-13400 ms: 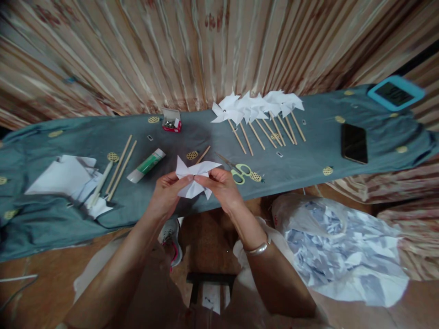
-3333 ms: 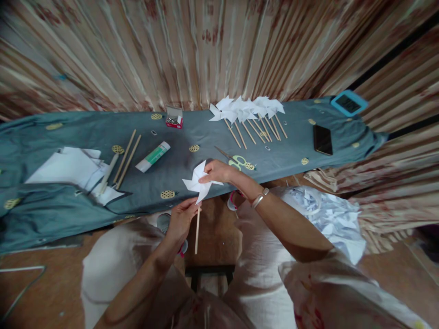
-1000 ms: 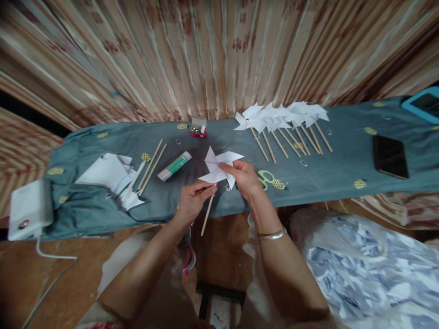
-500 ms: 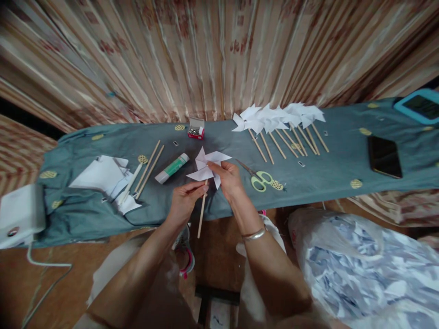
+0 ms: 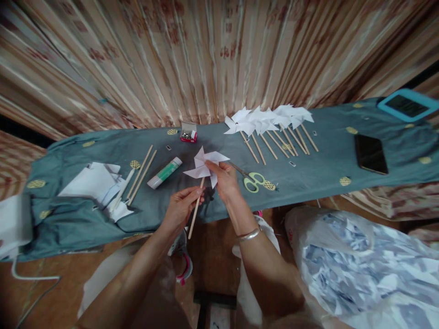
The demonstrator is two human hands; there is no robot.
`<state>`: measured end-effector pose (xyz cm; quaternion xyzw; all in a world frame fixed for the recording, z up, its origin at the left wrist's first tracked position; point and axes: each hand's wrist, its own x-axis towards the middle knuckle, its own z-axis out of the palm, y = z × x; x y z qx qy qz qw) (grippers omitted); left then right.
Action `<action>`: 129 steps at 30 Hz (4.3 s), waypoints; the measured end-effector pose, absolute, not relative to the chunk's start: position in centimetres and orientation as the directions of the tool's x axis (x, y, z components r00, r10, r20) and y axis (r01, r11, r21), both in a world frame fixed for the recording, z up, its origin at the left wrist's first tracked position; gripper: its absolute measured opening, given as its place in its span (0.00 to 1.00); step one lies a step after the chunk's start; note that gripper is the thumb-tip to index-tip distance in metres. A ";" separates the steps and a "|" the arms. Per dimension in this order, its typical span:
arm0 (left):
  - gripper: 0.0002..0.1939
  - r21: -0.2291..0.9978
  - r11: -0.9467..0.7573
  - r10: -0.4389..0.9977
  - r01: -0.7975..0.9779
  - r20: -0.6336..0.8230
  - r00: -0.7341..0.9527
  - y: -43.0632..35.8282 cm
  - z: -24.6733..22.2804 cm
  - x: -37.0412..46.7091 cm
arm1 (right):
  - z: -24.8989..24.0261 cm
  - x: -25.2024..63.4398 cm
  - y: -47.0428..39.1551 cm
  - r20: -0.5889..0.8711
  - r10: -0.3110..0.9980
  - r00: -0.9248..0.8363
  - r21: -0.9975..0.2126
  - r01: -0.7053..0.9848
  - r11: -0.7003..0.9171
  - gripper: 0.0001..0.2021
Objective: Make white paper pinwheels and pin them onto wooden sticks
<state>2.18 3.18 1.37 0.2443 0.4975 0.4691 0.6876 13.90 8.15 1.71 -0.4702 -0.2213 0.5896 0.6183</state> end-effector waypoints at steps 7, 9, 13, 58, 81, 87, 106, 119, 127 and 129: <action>0.20 0.794 0.450 0.883 -0.409 -0.466 0.066 2.8 1.9 2.2 | 2.2 14.2 8.2 -0.257 0.949 0.182 -0.800 -0.590 -0.104 0.13; 0.20 0.795 0.448 0.882 -0.410 -0.468 0.057 2.8 1.9 2.2 | 2.2 14.3 8.2 -0.247 0.953 0.175 -0.794 -0.600 -0.095 0.13; 0.20 0.801 0.439 0.886 -0.408 -0.461 0.048 3.0 1.8 2.1 | 2.2 14.5 8.2 -0.237 0.959 0.153 -0.781 -0.617 -0.095 0.14; 0.18 0.830 0.405 0.902 -0.383 -0.431 0.017 3.4 1.6 2.1 | 2.6 17.8 8.3 -0.276 0.931 0.241 -0.853 -0.507 -0.122 0.16; 0.17 0.842 0.385 0.913 -0.378 -0.408 0.021 3.5 1.5 2.1 | 2.7 16.7 7.9 -0.269 0.963 0.028 -0.826 -0.520 -0.216 0.22; 0.18 0.832 0.391 0.908 -0.395 -0.418 0.018 3.6 1.5 2.1 | 2.9 17.2 7.9 -0.272 0.962 0.035 -0.830 -0.514 -0.216 0.21; 0.17 0.828 0.387 0.910 -0.405 -0.415 0.019 3.7 1.5 1.9 | 2.8 18.1 8.1 -0.292 0.946 0.142 -0.849 -0.494 -0.188 0.12; 0.17 0.841 0.339 0.929 -0.422 -0.371 0.007 4.1 1.5 1.5 | 2.7 17.6 7.7 -0.303 0.950 0.078 -0.865 -0.441 -0.240 0.14; 0.18 0.844 0.325 0.931 -0.428 -0.366 -0.014 4.2 1.1 1.4 | 2.7 17.5 7.5 -0.294 0.956 -0.022 -0.871 -0.405 -0.277 0.15; 0.18 0.847 0.317 0.933 -0.426 -0.358 -0.017 4.3 1.0 1.5 | 2.8 17.5 7.4 -0.295 0.954 -0.051 -0.874 -0.389 -0.291 0.16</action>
